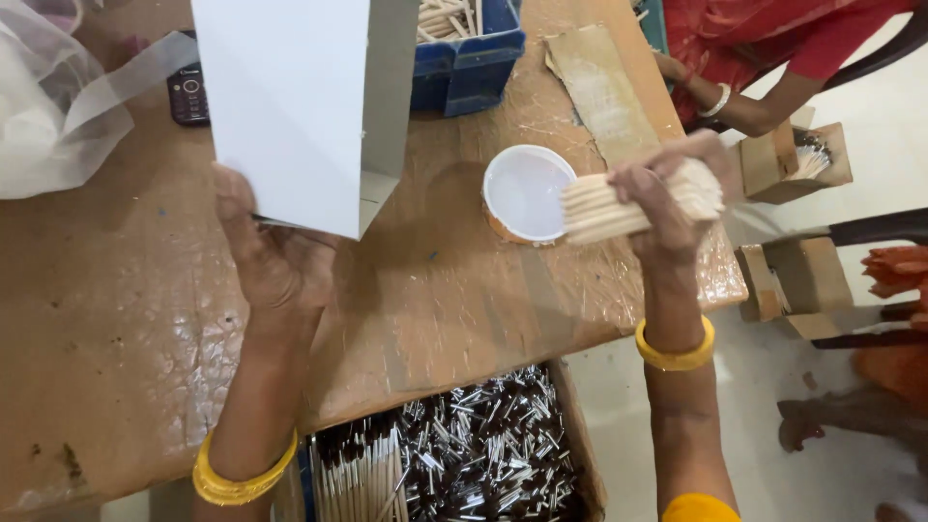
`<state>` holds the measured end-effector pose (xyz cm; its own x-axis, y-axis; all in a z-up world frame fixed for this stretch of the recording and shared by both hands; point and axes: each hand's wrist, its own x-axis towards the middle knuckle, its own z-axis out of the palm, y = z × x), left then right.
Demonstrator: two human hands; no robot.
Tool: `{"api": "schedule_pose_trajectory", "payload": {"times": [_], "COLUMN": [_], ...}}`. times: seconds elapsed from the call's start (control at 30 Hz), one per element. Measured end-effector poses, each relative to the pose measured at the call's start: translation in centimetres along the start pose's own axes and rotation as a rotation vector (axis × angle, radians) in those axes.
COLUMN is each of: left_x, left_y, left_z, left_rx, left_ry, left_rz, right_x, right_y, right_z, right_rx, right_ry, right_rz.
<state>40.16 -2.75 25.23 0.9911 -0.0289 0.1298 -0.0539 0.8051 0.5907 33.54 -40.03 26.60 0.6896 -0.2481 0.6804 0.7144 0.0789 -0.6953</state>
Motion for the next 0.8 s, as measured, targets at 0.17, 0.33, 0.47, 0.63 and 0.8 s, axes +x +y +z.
{"api": "schedule_pose_trajectory", "payload": {"times": [0.17,0.33,0.47,0.63,0.8], "left_x": [0.3,0.5,0.9,0.9,1.0], "left_y": [0.4,0.6,0.4,-0.1,-0.5], "left_z": [-1.0,-3.2,-6.2,-7.8,-7.4], "left_rx": [-0.091,-0.15,-0.176,-0.261,-0.153], "left_ry": [0.032,-0.006,-0.103,-0.175,-0.161], "left_rz": [0.007,0.102,0.171,0.168,0.258], "right_x": [1.9,2.2,1.8,1.9,1.8], "right_y": [4.9,6.6,7.2,7.5,7.7], "right_z": [1.2,2.2,2.2,2.2,2.4], "right_rx": [-0.059,-0.126,-0.148,-0.171,-0.201], "right_ry": [-0.119,-0.168,-0.195,-0.218,-0.236], "right_rz": [0.133,0.207,0.246,0.254,0.297]}}
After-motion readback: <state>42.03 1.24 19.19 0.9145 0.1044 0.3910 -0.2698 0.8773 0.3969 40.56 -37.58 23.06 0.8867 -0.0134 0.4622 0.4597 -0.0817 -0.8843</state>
